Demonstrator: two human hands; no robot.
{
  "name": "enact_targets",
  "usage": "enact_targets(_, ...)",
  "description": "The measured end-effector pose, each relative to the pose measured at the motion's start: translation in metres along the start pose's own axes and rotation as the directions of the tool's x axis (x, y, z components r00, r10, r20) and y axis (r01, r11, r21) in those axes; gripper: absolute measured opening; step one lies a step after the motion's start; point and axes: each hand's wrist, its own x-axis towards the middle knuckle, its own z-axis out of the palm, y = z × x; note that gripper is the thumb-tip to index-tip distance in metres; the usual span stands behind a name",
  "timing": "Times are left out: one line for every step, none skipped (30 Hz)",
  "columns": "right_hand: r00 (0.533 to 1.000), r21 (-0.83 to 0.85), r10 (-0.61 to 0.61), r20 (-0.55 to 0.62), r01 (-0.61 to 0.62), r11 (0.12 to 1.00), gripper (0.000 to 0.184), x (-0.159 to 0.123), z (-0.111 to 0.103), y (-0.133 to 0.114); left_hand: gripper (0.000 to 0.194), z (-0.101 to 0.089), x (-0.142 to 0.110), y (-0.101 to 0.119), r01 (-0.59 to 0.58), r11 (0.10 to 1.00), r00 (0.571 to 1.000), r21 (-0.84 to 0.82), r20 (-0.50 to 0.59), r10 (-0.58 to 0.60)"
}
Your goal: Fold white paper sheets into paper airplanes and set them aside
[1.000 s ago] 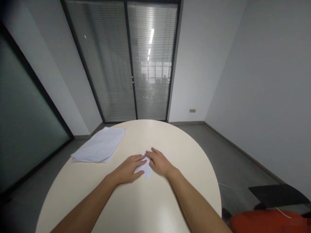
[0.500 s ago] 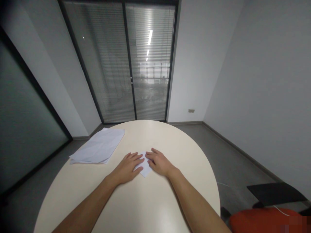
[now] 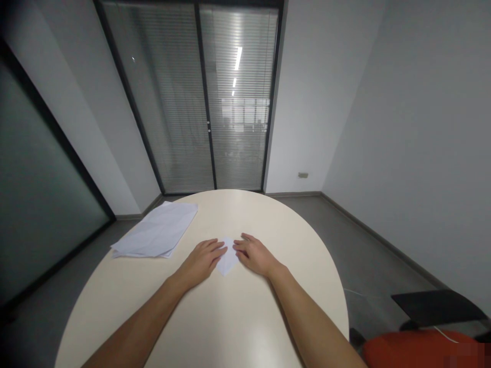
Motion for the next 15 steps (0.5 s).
enact_targets(1.000, -0.008, 0.001, 0.005, -0.001, 1.000, 0.033, 0.0002, 0.0007, -0.0005, 0.041, -0.0002, 0.0006, 0.0000, -0.026, 1.000, 1.000, -0.010, 0.008, 0.026)
enact_targets(1.000, -0.017, 0.009, 0.007, -0.009, 1.000, 0.033, 0.0003, 0.0011, -0.0009, 0.042, -0.0003, 0.0009, 0.0002, -0.046, 0.999, 0.999, -0.018, 0.018, 0.046)
enact_targets(1.000, -0.025, 0.018, 0.005, -0.018, 1.000, 0.033, 0.0002, 0.0013, -0.0011, 0.042, -0.0005, 0.0009, 0.0004, -0.057, 0.998, 0.998, -0.025, 0.030, 0.057)
enact_targets(1.000, -0.030, 0.027, 0.002, -0.027, 0.999, 0.033, 0.0000, 0.0014, -0.0013, 0.043, -0.0008, 0.0006, 0.0007, -0.062, 0.998, 0.997, -0.030, 0.039, 0.063)
enact_targets(0.999, -0.032, 0.033, 0.001, -0.033, 0.999, 0.033, -0.0003, 0.0013, -0.0014, 0.043, -0.0011, 0.0002, 0.0010, -0.063, 0.997, 0.997, -0.033, 0.043, 0.065)
enact_targets(0.999, -0.032, 0.036, 0.001, -0.036, 0.999, 0.033, -0.0006, 0.0011, -0.0013, 0.043, -0.0014, -0.0004, 0.0013, -0.065, 0.997, 0.997, -0.038, 0.042, 0.067)
enact_targets(0.999, -0.031, 0.038, 0.002, -0.038, 0.999, 0.033, -0.0008, 0.0009, -0.0012, 0.043, -0.0017, -0.0009, 0.0015, -0.069, 0.997, 0.997, -0.047, 0.040, 0.071)
enact_targets(0.999, -0.031, 0.039, 0.002, -0.038, 0.999, 0.033, -0.0011, 0.0007, -0.0009, 0.043, -0.0020, -0.0015, 0.0016, -0.073, 0.996, 0.996, -0.057, 0.036, 0.076)
enact_targets(0.999, -0.032, 0.039, 0.004, -0.039, 0.999, 0.033, -0.0014, 0.0005, -0.0005, 0.042, -0.0023, -0.0019, 0.0017, -0.075, 0.995, 0.997, -0.068, 0.031, 0.077)
enact_targets(0.999, -0.035, 0.040, 0.005, -0.040, 0.999, 0.033, -0.0016, 0.0002, 0.0000, 0.042, -0.0025, -0.0022, 0.0017, -0.074, 0.994, 0.997, -0.077, 0.027, 0.077)
enact_targets(0.999, -0.040, 0.040, 0.005, -0.040, 0.998, 0.034, -0.0018, -0.0001, 0.0005, 0.041, -0.0026, -0.0024, 0.0017, -0.073, 0.994, 0.997, -0.083, 0.025, 0.075)
enact_targets(0.999, -0.046, 0.040, 0.003, -0.039, 0.998, 0.034, -0.0020, -0.0004, 0.0011, 0.041, -0.0028, -0.0025, 0.0018, -0.071, 0.994, 0.997, -0.086, 0.025, 0.074)
enact_targets(0.999, -0.053, 0.035, 0.000, -0.035, 0.998, 0.035, -0.0020, -0.0008, 0.0016, 0.041, -0.0030, -0.0025, 0.0019, -0.069, 0.994, 0.997, -0.086, 0.026, 0.072)
enact_targets(1.000, -0.059, 0.027, -0.004, -0.027, 0.998, 0.036, -0.0020, -0.0011, 0.0019, 0.041, -0.0033, -0.0024, 0.0021, -0.068, 0.994, 0.997, -0.085, 0.029, 0.071)
enact_targets(1.000, -0.064, 0.014, -0.009, -0.015, 0.998, 0.037, -0.0019, -0.0013, 0.0021, 0.041, -0.0039, -0.0025, 0.0024, -0.069, 0.994, 0.997, -0.084, 0.034, 0.072)
